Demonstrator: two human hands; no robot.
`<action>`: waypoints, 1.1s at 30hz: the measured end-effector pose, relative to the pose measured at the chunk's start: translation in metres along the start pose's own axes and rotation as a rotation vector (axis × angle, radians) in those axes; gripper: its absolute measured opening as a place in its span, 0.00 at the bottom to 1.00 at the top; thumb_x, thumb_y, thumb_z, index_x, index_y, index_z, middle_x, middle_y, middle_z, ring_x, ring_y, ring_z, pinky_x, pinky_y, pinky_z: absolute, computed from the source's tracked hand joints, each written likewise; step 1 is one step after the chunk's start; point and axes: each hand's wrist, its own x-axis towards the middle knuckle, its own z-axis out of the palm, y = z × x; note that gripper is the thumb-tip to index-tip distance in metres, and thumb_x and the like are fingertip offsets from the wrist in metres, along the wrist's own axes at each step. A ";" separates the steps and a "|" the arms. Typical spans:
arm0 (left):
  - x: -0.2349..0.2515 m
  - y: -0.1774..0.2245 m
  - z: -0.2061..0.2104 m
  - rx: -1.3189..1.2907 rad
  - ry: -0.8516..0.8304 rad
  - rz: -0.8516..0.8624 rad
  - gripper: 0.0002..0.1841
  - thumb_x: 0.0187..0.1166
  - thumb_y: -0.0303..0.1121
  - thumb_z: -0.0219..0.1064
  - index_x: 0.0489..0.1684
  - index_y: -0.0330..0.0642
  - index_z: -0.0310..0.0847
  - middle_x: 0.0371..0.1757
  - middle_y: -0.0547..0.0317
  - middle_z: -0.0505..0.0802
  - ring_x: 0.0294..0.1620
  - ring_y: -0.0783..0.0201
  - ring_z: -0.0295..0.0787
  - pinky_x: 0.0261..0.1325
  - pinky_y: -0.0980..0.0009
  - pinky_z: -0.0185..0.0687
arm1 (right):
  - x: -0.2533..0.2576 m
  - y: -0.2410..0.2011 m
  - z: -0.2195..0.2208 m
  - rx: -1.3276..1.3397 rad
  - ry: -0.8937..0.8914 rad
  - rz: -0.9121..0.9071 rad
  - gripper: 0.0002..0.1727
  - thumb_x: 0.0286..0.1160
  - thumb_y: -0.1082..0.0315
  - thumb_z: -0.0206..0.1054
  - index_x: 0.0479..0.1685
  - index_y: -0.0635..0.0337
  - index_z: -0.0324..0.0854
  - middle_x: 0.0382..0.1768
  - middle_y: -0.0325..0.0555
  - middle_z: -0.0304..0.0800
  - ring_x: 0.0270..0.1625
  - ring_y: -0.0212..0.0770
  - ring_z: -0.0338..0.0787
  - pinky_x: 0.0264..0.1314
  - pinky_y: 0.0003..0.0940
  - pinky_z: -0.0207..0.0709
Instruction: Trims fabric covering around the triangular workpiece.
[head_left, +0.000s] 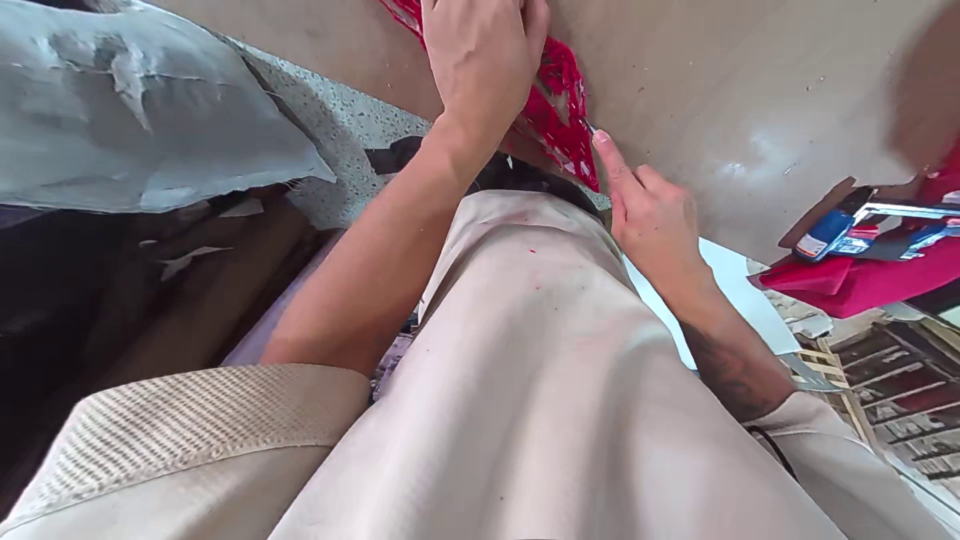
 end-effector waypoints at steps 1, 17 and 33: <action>0.000 0.000 0.001 0.004 0.000 -0.001 0.20 0.82 0.49 0.57 0.31 0.47 0.89 0.33 0.54 0.94 0.44 0.49 0.93 0.53 0.44 0.79 | -0.002 0.000 0.003 0.006 0.001 0.003 0.33 0.87 0.67 0.54 0.92 0.35 0.63 0.33 0.55 0.84 0.23 0.53 0.83 0.20 0.46 0.74; -0.009 -0.007 0.000 0.071 0.218 0.108 0.24 0.91 0.48 0.49 0.42 0.44 0.90 0.49 0.54 0.93 0.62 0.53 0.85 0.71 0.52 0.70 | 0.025 0.027 0.028 0.167 0.424 0.182 0.30 0.85 0.55 0.63 0.87 0.45 0.71 0.74 0.67 0.77 0.75 0.68 0.76 0.74 0.62 0.72; -0.020 -0.009 -0.003 0.086 0.217 0.124 0.26 0.92 0.49 0.47 0.39 0.43 0.89 0.48 0.53 0.92 0.60 0.53 0.86 0.73 0.52 0.71 | 0.046 -0.011 0.005 0.560 0.239 0.139 0.10 0.84 0.67 0.63 0.53 0.65 0.81 0.53 0.60 0.84 0.47 0.54 0.90 0.49 0.50 0.88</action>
